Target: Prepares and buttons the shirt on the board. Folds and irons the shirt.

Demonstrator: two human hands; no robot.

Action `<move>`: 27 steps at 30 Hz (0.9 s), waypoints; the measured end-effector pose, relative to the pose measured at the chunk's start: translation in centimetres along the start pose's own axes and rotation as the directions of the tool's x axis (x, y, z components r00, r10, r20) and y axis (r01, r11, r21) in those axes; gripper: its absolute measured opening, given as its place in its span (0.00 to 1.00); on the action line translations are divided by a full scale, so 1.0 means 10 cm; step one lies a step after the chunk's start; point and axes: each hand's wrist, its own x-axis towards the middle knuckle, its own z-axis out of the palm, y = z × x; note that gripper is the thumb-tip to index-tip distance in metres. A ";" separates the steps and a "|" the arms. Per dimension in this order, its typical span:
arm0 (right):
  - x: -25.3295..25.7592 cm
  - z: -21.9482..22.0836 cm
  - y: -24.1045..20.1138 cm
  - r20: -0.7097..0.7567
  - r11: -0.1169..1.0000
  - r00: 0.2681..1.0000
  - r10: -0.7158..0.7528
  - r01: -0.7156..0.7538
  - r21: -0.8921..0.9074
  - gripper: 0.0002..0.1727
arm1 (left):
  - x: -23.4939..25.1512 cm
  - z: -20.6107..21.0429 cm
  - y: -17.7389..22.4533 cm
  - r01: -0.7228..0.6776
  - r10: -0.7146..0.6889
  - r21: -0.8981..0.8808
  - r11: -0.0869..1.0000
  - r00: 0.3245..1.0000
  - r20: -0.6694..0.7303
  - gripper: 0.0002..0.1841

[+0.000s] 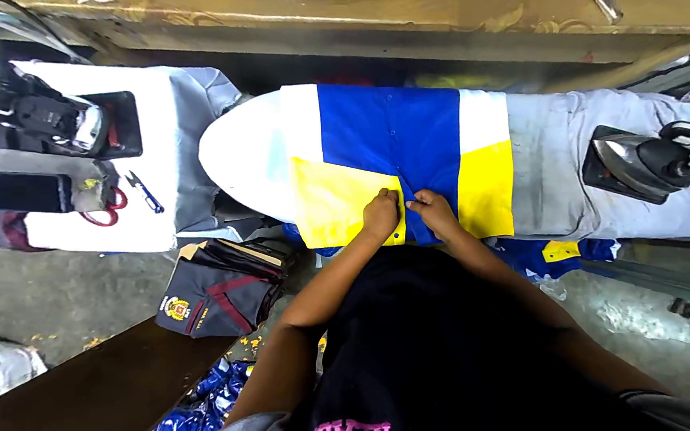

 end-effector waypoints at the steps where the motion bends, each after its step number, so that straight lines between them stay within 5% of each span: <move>1: -0.02 -0.03 -0.02 -0.026 0.999 0.999 -0.033 0.032 -0.028 0.12 | 0.00 -0.02 -0.02 0.003 -0.003 -0.023 1.000 1.000 0.006 0.16; 5: -0.13 -0.04 -0.09 -0.166 0.937 0.947 -0.276 0.227 -0.264 0.10 | -0.04 -0.15 -0.14 -0.017 0.025 -0.225 0.974 0.999 0.034 0.12; 9: -0.10 0.18 -0.02 -0.088 0.916 0.965 -0.248 0.204 -0.347 0.12 | -0.09 -0.21 -0.15 -0.033 0.044 -0.356 0.934 0.999 0.024 0.11; 19: 0.00 0.26 0.11 -0.029 0.988 0.990 -0.140 0.138 -0.066 0.11 | -0.12 -0.11 -0.26 0.042 -0.016 -0.562 0.826 0.999 0.052 0.11; 27: -0.17 0.24 0.06 -0.084 0.992 0.989 -0.119 0.122 0.039 0.12 | -0.22 -0.02 -0.12 0.035 -0.084 -0.600 0.799 0.995 -0.054 0.12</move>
